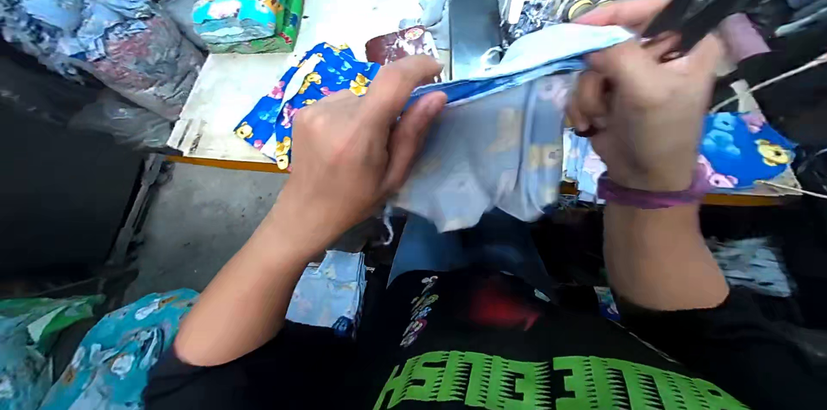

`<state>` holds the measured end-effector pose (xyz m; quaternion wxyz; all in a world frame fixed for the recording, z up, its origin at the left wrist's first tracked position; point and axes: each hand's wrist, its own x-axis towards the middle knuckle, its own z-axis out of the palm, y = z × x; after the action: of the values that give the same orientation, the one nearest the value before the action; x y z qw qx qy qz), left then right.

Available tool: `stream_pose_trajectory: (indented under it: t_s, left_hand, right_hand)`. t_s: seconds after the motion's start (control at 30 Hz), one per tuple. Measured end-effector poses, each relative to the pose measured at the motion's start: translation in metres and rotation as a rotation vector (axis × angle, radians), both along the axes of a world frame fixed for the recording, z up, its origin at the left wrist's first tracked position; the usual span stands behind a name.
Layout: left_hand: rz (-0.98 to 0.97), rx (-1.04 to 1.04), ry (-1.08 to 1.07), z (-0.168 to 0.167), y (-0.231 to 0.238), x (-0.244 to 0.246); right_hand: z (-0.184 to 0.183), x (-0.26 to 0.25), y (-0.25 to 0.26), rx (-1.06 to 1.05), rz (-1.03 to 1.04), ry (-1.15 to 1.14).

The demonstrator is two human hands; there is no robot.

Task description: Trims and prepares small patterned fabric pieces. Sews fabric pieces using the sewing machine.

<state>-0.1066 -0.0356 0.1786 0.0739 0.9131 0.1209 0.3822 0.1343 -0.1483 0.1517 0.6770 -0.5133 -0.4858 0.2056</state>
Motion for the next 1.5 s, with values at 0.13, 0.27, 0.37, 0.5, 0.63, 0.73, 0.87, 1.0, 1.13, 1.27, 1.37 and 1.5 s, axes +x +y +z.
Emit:
stream_pose_trajectory:
  t_s: [0.13, 0.27, 0.37, 0.5, 0.63, 0.73, 0.87, 1.0, 1.13, 1.27, 1.37, 1.5]
  left_hand:
    - [0.120, -0.373, 0.129, -0.044, 0.080, 0.010]
    - [0.396, -0.537, 0.021, -0.105, 0.095, -0.021]
    - [0.578, -0.596, 0.008, -0.151, 0.042, -0.021]
    - [0.684, -0.490, -0.027, -0.215, 0.004, 0.012]
    - [0.659, -0.504, 0.078, -0.206, 0.011, 0.012]
    - [0.582, -0.485, 0.024, -0.205, 0.012, 0.012]
    - [0.127, -0.965, -0.323, -0.149, 0.023, -0.006]
    - [-0.089, -1.070, -0.490, -0.057, 0.048, -0.027]
    - [0.098, -0.614, -0.321, -0.008, 0.039, -0.004]
    - [-0.378, -0.494, 0.425, -0.027, 0.005, 0.040]
    - [-0.816, -0.600, 0.655, -0.050, -0.017, 0.084]
    - [-0.903, -0.899, 0.590, -0.065, -0.012, 0.078]
  right_hand:
    - [-0.045, -0.003, 0.071, -0.361, -0.090, -0.528]
    - [-0.081, -0.041, 0.052, -0.287, -0.187, -0.730]
    - [-0.134, -0.073, 0.044, -0.370, -0.118, -0.765]
    - [-0.156, -0.069, 0.050, -0.525, 0.013, -0.723]
    - [-0.095, -0.008, -0.014, -0.501, -0.145, -0.454]
    - [-0.060, 0.035, -0.081, -0.282, -0.385, -0.177]
    - [-0.039, 0.043, -0.126, -0.067, -0.466, -0.179]
    - [-0.029, 0.012, -0.130, -0.075, -0.039, -0.197]
    - [-0.055, 0.019, -0.172, -0.228, -0.008, -0.171]
    - [-0.107, 0.014, -0.190, -0.996, -0.284, -0.611]
    - [-0.095, -0.008, -0.163, -0.816, -0.177, -0.304]
    - [-0.071, -0.034, -0.109, -0.322, 0.302, 0.441]
